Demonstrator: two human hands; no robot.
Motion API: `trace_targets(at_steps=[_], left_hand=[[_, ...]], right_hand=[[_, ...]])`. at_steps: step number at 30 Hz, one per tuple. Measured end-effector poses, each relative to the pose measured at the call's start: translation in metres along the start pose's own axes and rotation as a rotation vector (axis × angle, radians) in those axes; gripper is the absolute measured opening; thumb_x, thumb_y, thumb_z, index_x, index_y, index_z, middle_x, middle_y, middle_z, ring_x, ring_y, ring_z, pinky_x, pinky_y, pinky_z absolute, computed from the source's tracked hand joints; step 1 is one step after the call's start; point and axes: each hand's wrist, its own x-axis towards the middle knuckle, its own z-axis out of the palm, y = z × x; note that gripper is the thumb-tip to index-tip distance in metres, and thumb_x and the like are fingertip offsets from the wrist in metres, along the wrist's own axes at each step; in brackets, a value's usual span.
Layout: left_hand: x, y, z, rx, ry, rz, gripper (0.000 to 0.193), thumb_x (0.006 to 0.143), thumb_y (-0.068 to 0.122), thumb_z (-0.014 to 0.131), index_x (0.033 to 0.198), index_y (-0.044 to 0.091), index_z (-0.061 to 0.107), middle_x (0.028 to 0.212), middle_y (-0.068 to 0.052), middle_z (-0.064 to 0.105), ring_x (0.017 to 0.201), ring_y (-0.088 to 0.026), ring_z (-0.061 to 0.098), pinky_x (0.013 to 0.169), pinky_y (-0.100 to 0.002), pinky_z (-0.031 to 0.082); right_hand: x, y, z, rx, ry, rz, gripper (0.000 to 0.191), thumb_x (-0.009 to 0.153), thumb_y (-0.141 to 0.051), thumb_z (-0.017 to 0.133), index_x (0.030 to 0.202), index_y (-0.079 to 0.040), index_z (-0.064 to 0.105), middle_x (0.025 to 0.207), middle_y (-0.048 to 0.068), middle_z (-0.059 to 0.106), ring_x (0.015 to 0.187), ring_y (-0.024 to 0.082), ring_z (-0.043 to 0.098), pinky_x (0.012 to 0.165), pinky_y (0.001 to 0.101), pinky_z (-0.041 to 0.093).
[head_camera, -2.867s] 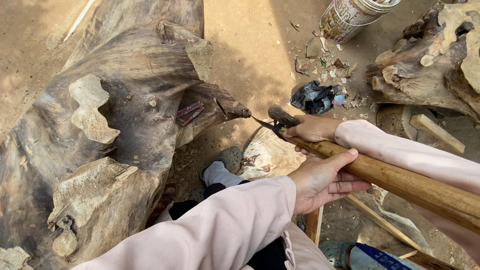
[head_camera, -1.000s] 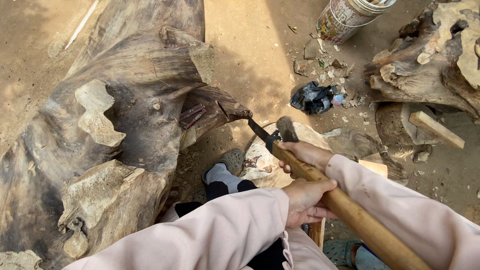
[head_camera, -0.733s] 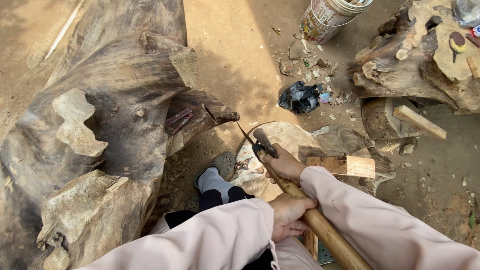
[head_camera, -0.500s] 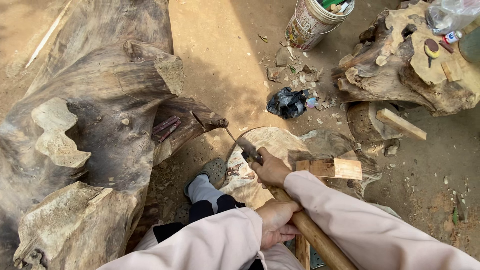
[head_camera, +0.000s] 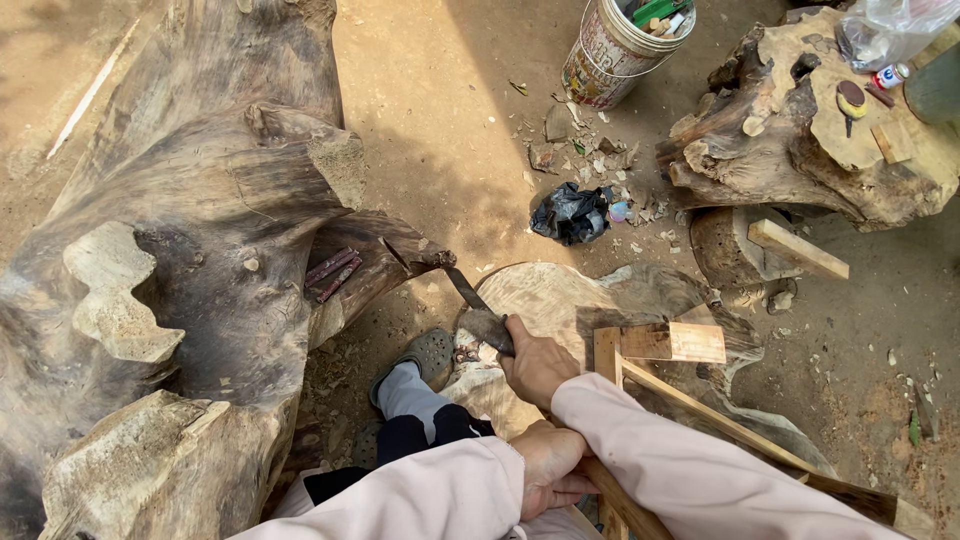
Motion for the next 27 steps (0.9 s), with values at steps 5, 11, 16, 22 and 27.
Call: trace_targets(at_steps=[5, 11, 16, 22, 27], left_hand=[[-0.006, 0.002, -0.024, -0.076, -0.013, 0.027, 0.028, 0.097, 0.031, 0.062, 0.117, 0.011, 0.067, 0.107, -0.002, 0.076, 0.105, -0.017, 0.074, 0.103, -0.036, 0.049], [-0.026, 0.009, -0.036, -0.124, -0.043, 0.049, 0.025, 0.1, 0.03, 0.062, 0.116, 0.011, 0.066, 0.109, -0.004, 0.071, 0.11, -0.021, 0.069, 0.098, -0.038, 0.059], [-0.027, 0.012, -0.028, -0.192, -0.257, 0.065, 0.028, 0.102, 0.029, 0.063, 0.122, 0.009, 0.062, 0.113, -0.009, 0.069, 0.113, -0.024, 0.069, 0.098, -0.038, 0.06], [-0.019, 0.012, -0.027, -0.293, -0.501, 0.094, 0.042, 0.105, 0.029, 0.066, 0.131, -0.003, 0.057, 0.126, -0.02, 0.065, 0.117, -0.028, 0.067, 0.102, -0.039, 0.058], [-0.023, 0.022, -0.034, -0.327, -0.5, 0.146, 0.043, 0.103, 0.029, 0.065, 0.13, -0.004, 0.056, 0.125, -0.022, 0.064, 0.117, -0.031, 0.067, 0.102, -0.04, 0.057]], right_hand=[[0.001, -0.03, 0.005, 0.041, -0.099, -0.037, 0.043, 0.094, -0.037, 0.063, 0.131, -0.02, 0.047, 0.104, 0.016, 0.074, 0.103, 0.04, 0.07, 0.09, 0.0528, 0.053], [0.01, -0.046, -0.012, 0.238, -0.098, -0.021, 0.052, 0.095, -0.037, 0.062, 0.142, -0.023, 0.044, 0.096, 0.013, 0.072, 0.089, 0.031, 0.072, 0.083, 0.045, 0.053], [0.001, -0.016, -0.03, 0.777, -0.345, 0.038, 0.068, 0.088, -0.028, 0.073, 0.149, -0.017, 0.045, 0.093, 0.009, 0.069, 0.071, 0.016, 0.061, 0.063, 0.0318, 0.051], [-0.007, 0.02, -0.032, 0.812, -0.334, 0.096, 0.072, 0.081, -0.034, 0.075, 0.149, -0.02, 0.056, 0.117, 0.006, 0.069, 0.096, 0.015, 0.063, 0.083, 0.0312, 0.052], [0.004, 0.019, -0.037, 0.595, -0.225, 0.077, 0.069, 0.078, -0.042, 0.076, 0.142, -0.019, 0.064, 0.133, 0.007, 0.071, 0.123, 0.017, 0.062, 0.105, 0.0294, 0.044]])
